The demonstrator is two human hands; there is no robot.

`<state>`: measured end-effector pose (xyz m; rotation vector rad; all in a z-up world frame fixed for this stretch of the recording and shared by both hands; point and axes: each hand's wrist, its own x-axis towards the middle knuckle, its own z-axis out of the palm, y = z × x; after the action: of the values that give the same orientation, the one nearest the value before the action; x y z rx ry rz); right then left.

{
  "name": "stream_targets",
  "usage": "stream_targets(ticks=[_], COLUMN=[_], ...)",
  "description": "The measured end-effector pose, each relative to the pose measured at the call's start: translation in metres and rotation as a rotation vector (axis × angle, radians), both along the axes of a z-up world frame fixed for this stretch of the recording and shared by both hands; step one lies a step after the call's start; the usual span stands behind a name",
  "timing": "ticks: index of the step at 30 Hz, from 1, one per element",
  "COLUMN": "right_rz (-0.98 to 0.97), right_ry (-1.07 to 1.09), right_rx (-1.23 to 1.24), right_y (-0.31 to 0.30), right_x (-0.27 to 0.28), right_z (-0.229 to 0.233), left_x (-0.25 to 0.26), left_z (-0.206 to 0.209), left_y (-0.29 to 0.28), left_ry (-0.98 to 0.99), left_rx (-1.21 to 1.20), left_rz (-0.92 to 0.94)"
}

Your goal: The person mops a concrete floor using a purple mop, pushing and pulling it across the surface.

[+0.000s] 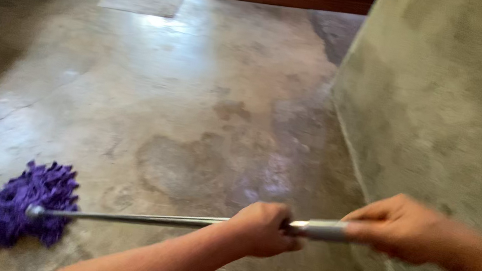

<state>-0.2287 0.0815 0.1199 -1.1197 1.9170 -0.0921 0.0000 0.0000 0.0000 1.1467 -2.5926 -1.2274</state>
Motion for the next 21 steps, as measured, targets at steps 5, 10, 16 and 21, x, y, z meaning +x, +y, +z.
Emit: stream_targets(ticks=[5, 10, 16, 21], right_rz=[-0.198, -0.165, -0.114, 0.056], right_ry=[0.09, 0.027, 0.039, 0.031], right_rx=[-0.021, -0.044, -0.1, -0.105], right_y=[0.012, -0.005, -0.062, -0.102], right_x=[-0.081, -0.049, 0.07, 0.215], right_z=[0.053, 0.051, 0.02, -0.032], left_x=[-0.073, -0.046, 0.06, 0.198], left_z=[0.042, 0.038, -0.007, -0.055], left_y=[0.013, 0.01, -0.026, -0.052], left_ry=[0.146, 0.163, 0.193, 0.152], left_rx=[-0.007, -0.035, -0.179, -0.367], left_rz=[-0.08, -0.038, 0.207, 0.419])
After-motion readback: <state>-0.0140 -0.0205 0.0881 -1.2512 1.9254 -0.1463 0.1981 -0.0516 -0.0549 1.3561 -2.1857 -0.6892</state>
